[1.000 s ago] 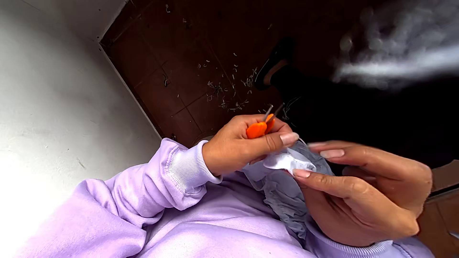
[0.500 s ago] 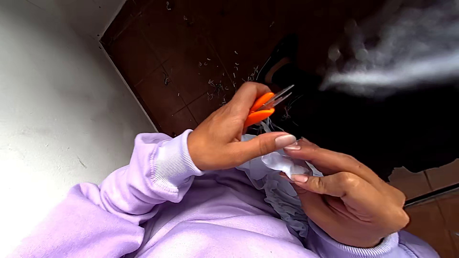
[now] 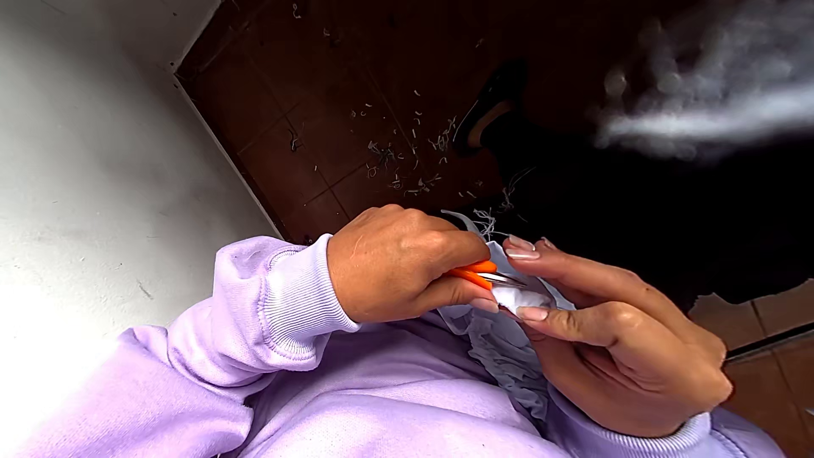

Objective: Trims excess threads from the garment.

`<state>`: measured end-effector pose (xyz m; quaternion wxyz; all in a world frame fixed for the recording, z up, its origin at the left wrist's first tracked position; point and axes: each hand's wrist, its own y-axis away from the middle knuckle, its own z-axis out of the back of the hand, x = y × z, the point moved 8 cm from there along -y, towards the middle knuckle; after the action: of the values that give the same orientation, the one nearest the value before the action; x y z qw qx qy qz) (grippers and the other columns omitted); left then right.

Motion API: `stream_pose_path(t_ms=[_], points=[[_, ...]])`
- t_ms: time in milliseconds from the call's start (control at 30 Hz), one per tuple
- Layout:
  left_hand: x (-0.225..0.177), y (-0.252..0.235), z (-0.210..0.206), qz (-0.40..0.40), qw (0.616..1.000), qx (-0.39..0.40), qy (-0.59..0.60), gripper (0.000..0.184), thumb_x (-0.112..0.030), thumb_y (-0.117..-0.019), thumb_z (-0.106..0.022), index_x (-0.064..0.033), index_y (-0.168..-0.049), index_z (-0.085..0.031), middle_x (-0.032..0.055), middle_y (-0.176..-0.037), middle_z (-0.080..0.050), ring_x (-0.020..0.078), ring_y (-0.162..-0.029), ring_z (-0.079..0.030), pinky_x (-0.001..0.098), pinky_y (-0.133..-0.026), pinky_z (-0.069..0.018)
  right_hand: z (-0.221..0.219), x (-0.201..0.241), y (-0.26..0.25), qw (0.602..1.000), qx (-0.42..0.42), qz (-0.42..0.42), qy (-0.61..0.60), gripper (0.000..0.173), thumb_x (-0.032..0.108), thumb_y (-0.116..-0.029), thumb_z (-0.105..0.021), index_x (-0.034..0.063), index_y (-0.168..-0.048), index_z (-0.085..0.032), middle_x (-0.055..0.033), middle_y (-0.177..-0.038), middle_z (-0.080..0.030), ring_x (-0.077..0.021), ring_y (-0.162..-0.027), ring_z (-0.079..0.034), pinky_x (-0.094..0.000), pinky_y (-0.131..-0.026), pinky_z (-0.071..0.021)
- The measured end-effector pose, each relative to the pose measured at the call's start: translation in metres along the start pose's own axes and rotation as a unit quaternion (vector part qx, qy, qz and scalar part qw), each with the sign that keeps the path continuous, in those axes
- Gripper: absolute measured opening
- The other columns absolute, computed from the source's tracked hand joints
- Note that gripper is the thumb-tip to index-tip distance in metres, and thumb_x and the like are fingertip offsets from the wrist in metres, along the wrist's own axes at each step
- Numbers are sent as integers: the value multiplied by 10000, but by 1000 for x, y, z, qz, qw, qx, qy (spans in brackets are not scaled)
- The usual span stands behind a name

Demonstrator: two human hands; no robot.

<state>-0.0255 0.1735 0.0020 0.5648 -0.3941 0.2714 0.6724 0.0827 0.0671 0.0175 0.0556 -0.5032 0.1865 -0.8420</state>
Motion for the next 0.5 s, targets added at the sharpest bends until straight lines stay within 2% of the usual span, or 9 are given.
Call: stream_pose_path(t_ms=[67,133,200,233,267,333,400,467,500], points=[[3,0,3,-3,1000,-17,14,276,-290,-988,-654,-28,-944,-725,40,-755,-670,133,-681,-643,315,-561,-492,0,0,0,1000,-3,-1,1,133,-18,-918,-662,65,-876,-567,-38,-1239,-697,-197,-1253,-641,-419,-1082,-551],[11,0,8,-9,995,-49,84,256,-236,-975,-667,16,-945,-699,44,-734,-649,85,-655,-599,258,-570,-477,1,-1,0,1000,-8,0,0,148,3,-912,-681,89,-867,-570,-26,-1273,-670,-228,-1309,-600,-470,-1116,-524],[22,1,10,-3,980,-67,189,252,-168,-930,-710,69,-1005,-666,34,-732,-609,18,-645,-538,173,-569,-445,4,-2,0,1000,-17,4,5,176,39,-897,-718,130,-830,-583,6,-1354,-613,-263,-1401,-502,-497,-1165,-465],[25,2,9,2,969,-72,234,257,-114,-902,-729,94,-1038,-662,24,-716,-576,-6,-622,-482,145,-548,-390,6,-3,0,1000,-22,5,14,176,68,-891,-732,152,-819,-595,31,-1387,-583,-253,-1437,-451,-486,-1189,-428],[25,2,8,0,963,-71,261,262,-64,-888,-726,112,-1075,-674,36,-740,-597,-14,-633,-477,135,-558,-384,8,-3,0,999,-24,6,27,173,91,-888,-737,169,-816,-601,52,-1406,-558,-240,-1460,-410,-476,-1208,-393],[22,1,1,-11,962,-52,270,282,-16,-891,-700,109,-1144,-696,96,-859,-702,7,-703,-575,157,-628,-482,10,-3,1,999,-32,9,41,169,108,-884,-743,178,-812,-609,67,-1425,-539,-232,-1479,-376,-465,-1225,-363],[19,-1,-9,-24,969,-40,242,230,-15,-899,-684,80,-1103,-731,122,-894,-741,60,-749,-651,219,-673,-537,10,-4,0,999,-35,8,40,173,93,-885,-739,165,-812,-600,57,-1410,-552,-235,-1468,-393,-465,-1219,-373],[18,-3,-16,-33,974,-39,222,115,-16,-901,-662,50,-949,-743,105,-781,-706,86,-698,-638,248,-624,-506,9,-6,1,999,-26,-2,37,152,83,-916,-708,150,-855,-587,39,-1307,-619,-225,-1392,-493,-454,-1170,-438],[18,-4,-17,-35,973,-40,225,109,-9,-901,-643,52,-916,-733,99,-749,-687,82,-678,-619,242,-607,-486,9,-7,2,999,-22,-5,33,127,70,-932,-685,132,-877,-589,14,-1210,-679,-227,-1313,-571,-450,-1122,-482]])
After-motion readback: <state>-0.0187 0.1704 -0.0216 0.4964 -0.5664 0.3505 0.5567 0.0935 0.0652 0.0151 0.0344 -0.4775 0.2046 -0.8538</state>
